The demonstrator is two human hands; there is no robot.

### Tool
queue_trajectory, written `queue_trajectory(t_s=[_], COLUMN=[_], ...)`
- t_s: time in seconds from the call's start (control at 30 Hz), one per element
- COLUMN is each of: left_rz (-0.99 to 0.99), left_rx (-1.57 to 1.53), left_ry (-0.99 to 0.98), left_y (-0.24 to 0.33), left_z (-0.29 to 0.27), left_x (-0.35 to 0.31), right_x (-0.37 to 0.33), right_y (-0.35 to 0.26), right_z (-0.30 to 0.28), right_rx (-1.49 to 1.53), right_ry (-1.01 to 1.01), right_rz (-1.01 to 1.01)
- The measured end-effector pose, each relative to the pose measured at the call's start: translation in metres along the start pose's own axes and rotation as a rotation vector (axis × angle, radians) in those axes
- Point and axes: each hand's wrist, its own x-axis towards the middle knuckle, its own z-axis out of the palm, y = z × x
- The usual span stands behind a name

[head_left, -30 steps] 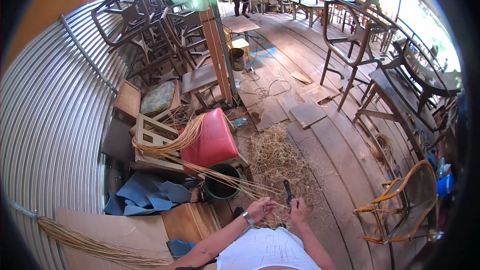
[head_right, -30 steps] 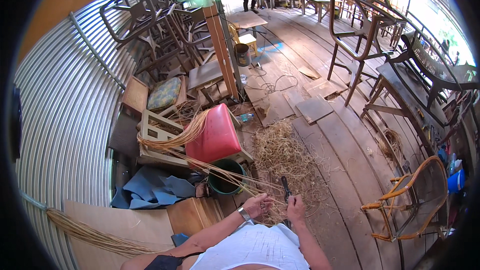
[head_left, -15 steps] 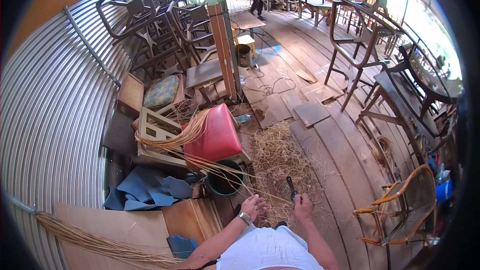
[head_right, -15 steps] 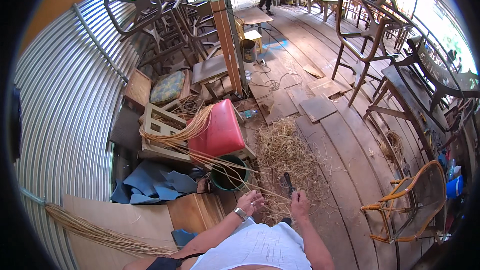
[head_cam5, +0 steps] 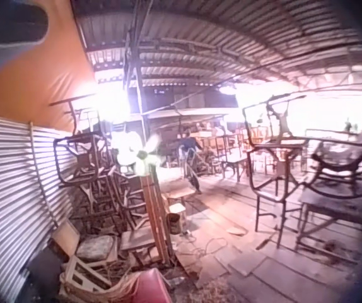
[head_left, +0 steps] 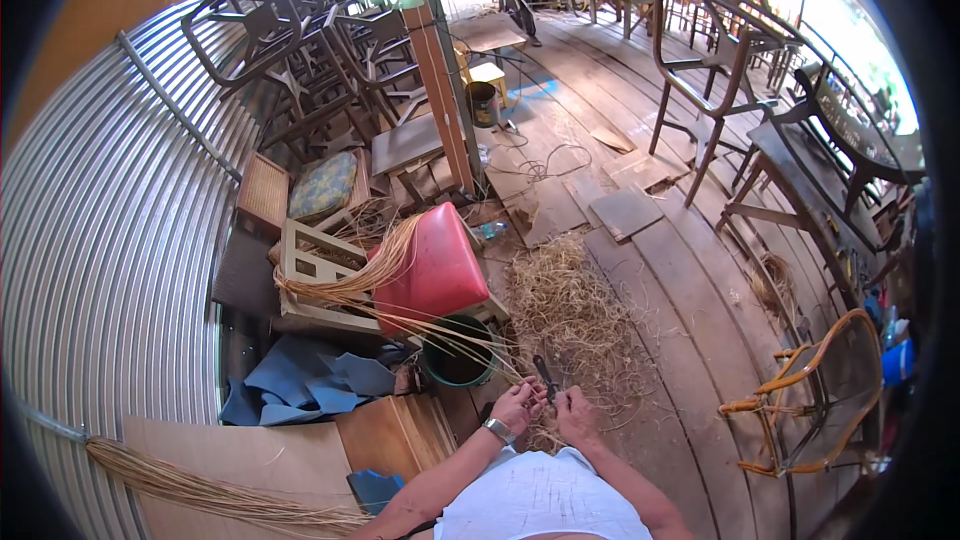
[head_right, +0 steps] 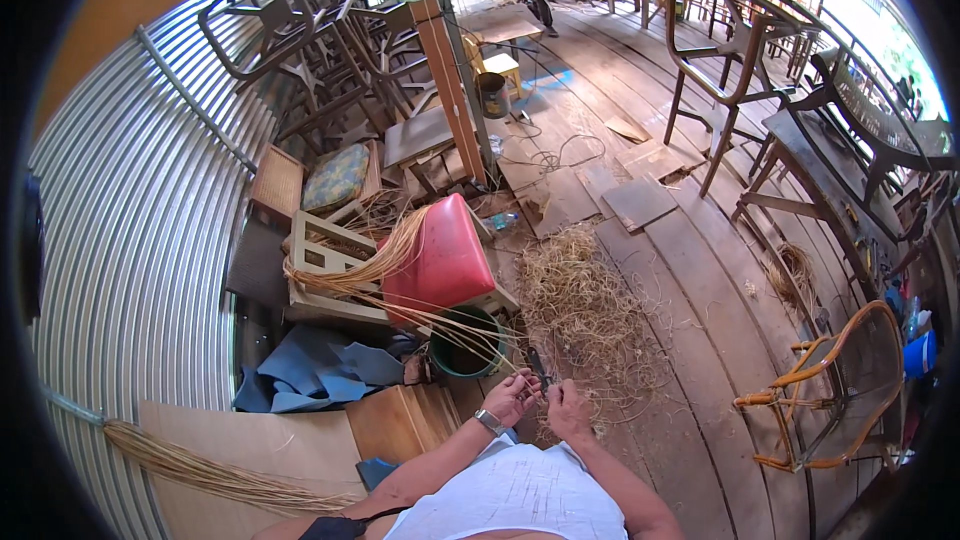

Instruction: The person strips thin strands from a bundle of dried plant fibers using a handheld tool. They repeatedly pull the fibers through the tool to separate the strands, dropping the processed material onto a pile on the floor. The person occasionally reaches for more fibers from a nearby stack.

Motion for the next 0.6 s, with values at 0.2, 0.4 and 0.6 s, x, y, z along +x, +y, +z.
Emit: queue_trajectory(t_s=[0.2, 0.4, 0.6], left_rz=[-0.226, -0.163, 0.033], left_rx=[0.322, 0.226, 0.18], left_ry=[0.242, 0.149, 0.303], left_y=[0.003, 0.011, 0.045], left_z=[-0.008, -0.014, -0.059], left_x=[-0.002, -0.014, -0.011], right_x=[0.009, 0.009, 0.012], right_y=[0.009, -0.014, 0.064], right_z=[0.002, -0.008, -0.019], right_rx=[0.006, -0.052, -0.102], right_ry=[0.066, -0.019, -0.041], right_rz=[-0.088, -0.164, -0.082])
